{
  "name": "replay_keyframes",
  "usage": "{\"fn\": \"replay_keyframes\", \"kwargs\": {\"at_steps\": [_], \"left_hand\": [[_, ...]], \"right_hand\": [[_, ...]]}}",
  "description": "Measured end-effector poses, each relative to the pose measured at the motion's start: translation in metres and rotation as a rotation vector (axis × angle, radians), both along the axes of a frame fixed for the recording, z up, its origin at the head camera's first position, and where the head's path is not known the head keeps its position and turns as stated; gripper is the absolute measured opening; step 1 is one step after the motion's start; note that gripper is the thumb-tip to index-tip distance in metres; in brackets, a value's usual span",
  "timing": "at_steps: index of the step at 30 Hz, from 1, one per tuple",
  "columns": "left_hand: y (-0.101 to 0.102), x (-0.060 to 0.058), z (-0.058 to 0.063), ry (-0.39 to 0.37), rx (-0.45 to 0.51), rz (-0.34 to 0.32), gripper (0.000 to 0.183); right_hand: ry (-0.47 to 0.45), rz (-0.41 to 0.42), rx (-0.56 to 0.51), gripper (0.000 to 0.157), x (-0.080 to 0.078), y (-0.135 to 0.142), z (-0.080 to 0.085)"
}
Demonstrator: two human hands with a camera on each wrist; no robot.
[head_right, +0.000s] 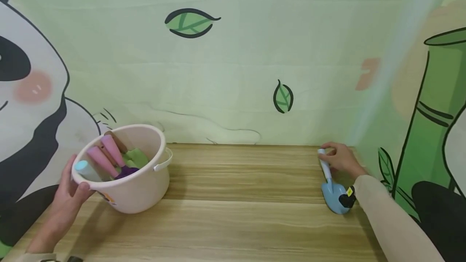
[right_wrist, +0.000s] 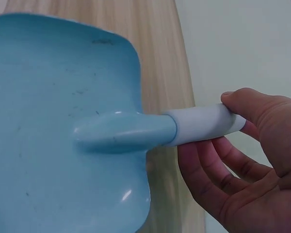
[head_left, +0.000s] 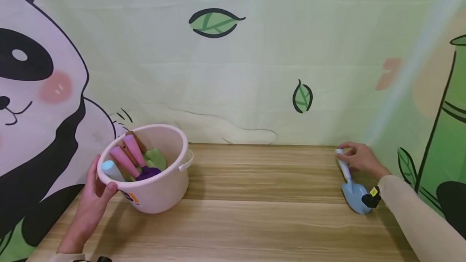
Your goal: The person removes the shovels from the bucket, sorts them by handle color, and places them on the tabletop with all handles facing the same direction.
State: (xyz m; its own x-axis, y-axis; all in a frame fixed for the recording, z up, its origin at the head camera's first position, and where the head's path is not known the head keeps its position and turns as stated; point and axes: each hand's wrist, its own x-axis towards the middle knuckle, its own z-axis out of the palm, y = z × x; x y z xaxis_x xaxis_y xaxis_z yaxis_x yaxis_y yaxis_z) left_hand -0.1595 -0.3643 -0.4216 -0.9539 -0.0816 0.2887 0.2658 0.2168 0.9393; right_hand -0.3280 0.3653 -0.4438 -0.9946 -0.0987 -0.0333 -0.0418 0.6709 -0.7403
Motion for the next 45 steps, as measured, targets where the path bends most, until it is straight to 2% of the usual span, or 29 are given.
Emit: {"fn": "replay_keyframes", "kwargs": {"at_steps": [9, 18, 28, 45], "left_hand": [[0.0, 0.001, 0.0, -0.004, 0.001, 0.001, 0.077], [0.0, 0.001, 0.001, -0.013, -0.01, 0.008, 0.077], [0.0, 0.001, 0.001, -0.002, -0.008, 0.003, 0.078], [0.001, 0.001, 0.001, -0.007, 0.018, -0.008, 0.078]], "right_hand": [[-0.032, 0.011, 0.032, 0.051, -0.002, 0.0, -0.009], [-0.039, 0.044, 0.033, 0.05, -0.004, -0.002, -0.012], [-0.071, 0.024, 0.055, 0.053, -0.008, 0.002, -0.018], [-0.048, 0.024, 0.091, 0.05, -0.007, 0.005, -0.022]]}}
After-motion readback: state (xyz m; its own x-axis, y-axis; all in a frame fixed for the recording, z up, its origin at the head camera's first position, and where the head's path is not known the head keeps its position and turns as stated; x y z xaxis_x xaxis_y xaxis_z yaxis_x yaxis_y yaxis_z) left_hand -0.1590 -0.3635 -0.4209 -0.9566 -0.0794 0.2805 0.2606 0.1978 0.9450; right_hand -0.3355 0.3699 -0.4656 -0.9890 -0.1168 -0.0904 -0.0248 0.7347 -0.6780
